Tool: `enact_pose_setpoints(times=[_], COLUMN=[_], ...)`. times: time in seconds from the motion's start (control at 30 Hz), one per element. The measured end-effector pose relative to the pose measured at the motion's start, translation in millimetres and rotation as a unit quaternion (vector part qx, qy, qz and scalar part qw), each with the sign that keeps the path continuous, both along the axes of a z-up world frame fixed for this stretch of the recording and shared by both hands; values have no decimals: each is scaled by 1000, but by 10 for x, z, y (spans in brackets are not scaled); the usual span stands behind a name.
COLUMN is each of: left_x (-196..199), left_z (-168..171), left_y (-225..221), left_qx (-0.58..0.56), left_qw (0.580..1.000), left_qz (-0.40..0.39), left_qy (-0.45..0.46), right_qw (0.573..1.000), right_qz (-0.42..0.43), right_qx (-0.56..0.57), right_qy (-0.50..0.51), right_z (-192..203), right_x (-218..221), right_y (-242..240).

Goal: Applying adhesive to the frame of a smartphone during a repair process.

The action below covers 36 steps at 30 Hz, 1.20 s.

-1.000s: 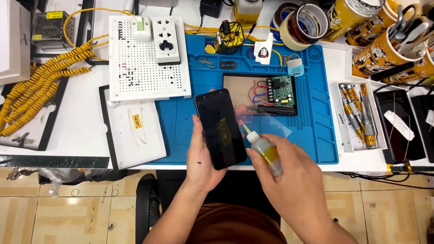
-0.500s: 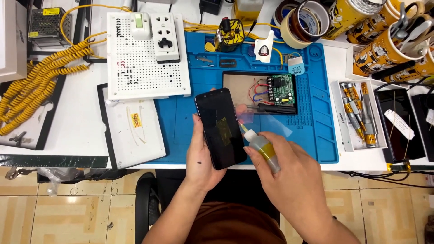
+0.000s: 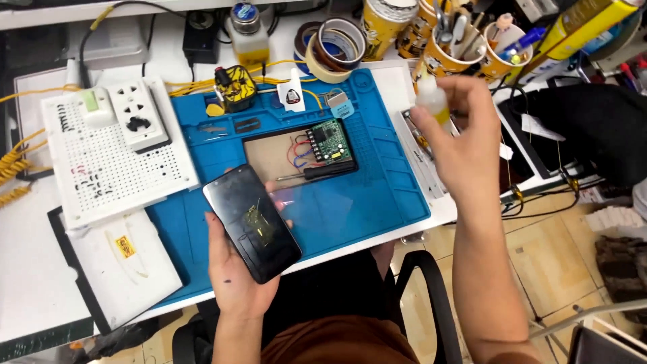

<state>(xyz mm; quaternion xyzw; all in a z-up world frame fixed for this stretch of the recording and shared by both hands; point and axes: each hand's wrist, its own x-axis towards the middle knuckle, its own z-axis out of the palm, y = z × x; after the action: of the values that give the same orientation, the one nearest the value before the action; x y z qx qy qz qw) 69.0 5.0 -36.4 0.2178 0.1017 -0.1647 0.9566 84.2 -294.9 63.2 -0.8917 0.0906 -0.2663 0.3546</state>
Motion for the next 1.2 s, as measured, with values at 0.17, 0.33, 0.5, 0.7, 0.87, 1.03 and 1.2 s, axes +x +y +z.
enact_pose_setpoints(times=[0.17,0.33,0.5,0.7,0.87,1.03,1.2], left_x=[-19,-13,-20,-9,-28,66,75], left_z=[-43,81,24,-14,-7,324,313], left_y=[0,-19,52,46,36,49,47], left_qx=[-28,4,-54,-32,-7,75,68], left_qw=[1000,998,997,998,997,992,993], left_qz=[12,52,34,20,3,-7,-8], left_qy=[-8,-20,-51,-48,-74,100,94], right_qw=[999,985,986,998,933,930,941], right_qz=[-23,-29,-24,54,190,206,205], right_qx=[-21,-167,-159,5,207,249,210], right_qy=[21,29,52,26,224,174,166], right_z=[-381,-941,-528,-118,-327,-380,-368], right_x=[658,1028,632,-198,-87,-31,20], right_y=[-424,-825,-360,567,1138,1331,1284])
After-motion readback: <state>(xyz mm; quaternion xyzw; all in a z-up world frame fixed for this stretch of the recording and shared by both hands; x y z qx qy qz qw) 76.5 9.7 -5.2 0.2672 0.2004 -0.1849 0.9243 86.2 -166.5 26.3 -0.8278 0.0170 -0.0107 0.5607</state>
